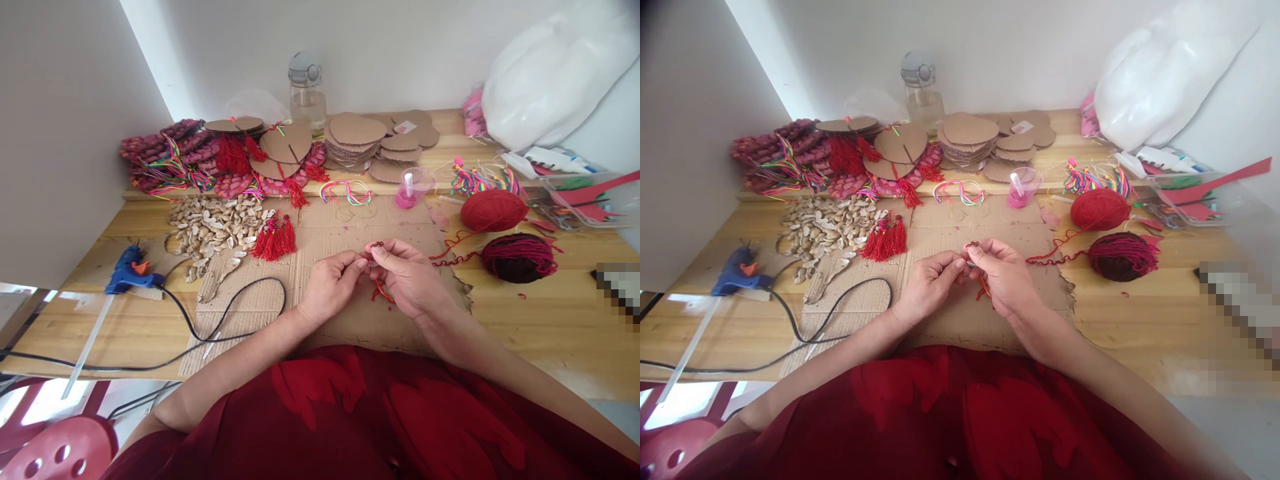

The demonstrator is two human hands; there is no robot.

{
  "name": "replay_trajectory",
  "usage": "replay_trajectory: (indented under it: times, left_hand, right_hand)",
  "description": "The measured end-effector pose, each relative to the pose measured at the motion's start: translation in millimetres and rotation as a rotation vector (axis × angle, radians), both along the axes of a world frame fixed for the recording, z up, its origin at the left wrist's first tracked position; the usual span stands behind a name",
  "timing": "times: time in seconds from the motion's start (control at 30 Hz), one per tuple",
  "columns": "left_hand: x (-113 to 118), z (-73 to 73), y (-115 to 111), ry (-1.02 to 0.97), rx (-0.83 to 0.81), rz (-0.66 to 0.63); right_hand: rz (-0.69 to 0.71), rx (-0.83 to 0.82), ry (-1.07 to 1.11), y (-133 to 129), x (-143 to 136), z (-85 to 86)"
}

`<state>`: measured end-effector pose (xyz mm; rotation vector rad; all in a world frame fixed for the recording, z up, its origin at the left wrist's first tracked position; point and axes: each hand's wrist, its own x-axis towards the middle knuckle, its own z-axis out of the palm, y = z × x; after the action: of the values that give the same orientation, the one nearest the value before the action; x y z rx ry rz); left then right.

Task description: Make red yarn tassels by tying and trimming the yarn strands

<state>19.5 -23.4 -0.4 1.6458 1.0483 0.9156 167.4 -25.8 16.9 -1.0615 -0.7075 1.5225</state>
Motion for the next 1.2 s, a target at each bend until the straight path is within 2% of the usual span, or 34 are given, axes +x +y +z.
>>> replay_trajectory:
  times: [0.13,0.27,0.43,0.53,0.57,0.63,0.7,0.77,0.83,0.93,1.07,1.2]
  left_hand:
    - [-1.0,0.1,0.7,0.036,0.010,-0.024]
    - [-1.0,0.4,3.8,0.031,-0.055,-0.120]
    - [-0.3,-3.0,6.6,-0.073,-0.333,-0.242]
    - [-0.9,-5.4,7.8,-0.059,-0.444,-0.304]
    - [-1.3,-5.5,8.5,-0.044,-0.455,-0.280]
    - [-2.0,-4.0,9.9,-0.100,-0.414,-0.106]
    - [-2.1,0.0,10.0,-0.275,-0.279,0.128]
    - [-0.7,5.0,7.8,-0.471,-0.148,0.228]
    - [2.5,8.1,3.7,-0.592,-0.130,0.175]
    - [8.6,5.0,-1.6,-0.628,-0.204,0.062]
    - [11.5,-5.4,-1.7,-0.494,-0.185,0.077]
    - [7.5,-5.7,-0.4,-0.279,-0.120,0.080]
  right_hand:
    - [-0.006,0.022,0.007,1.3,4.3,2.5]
    - [-0.022,0.062,0.009,4.5,10.8,7.5]
    - [-0.006,0.072,0.057,7.4,16.8,13.5]
    - [0.000,0.076,0.057,8.0,20.1,15.8]
    - [-0.003,0.079,0.049,8.1,21.4,16.2]
    - [-0.010,0.090,0.036,8.0,23.0,16.2]
    - [-0.013,0.105,0.041,6.9,22.0,14.3]
    - [-0.003,0.107,0.061,4.6,17.3,10.4]
    - [0.019,0.095,0.074,1.8,9.8,5.7]
    - [0.038,0.074,0.076,-1.5,-1.5,0.7]
    - [0.036,0.050,0.039,-1.6,-7.0,0.7]
    - [0.017,0.071,-0.043,0.9,-3.2,1.4]
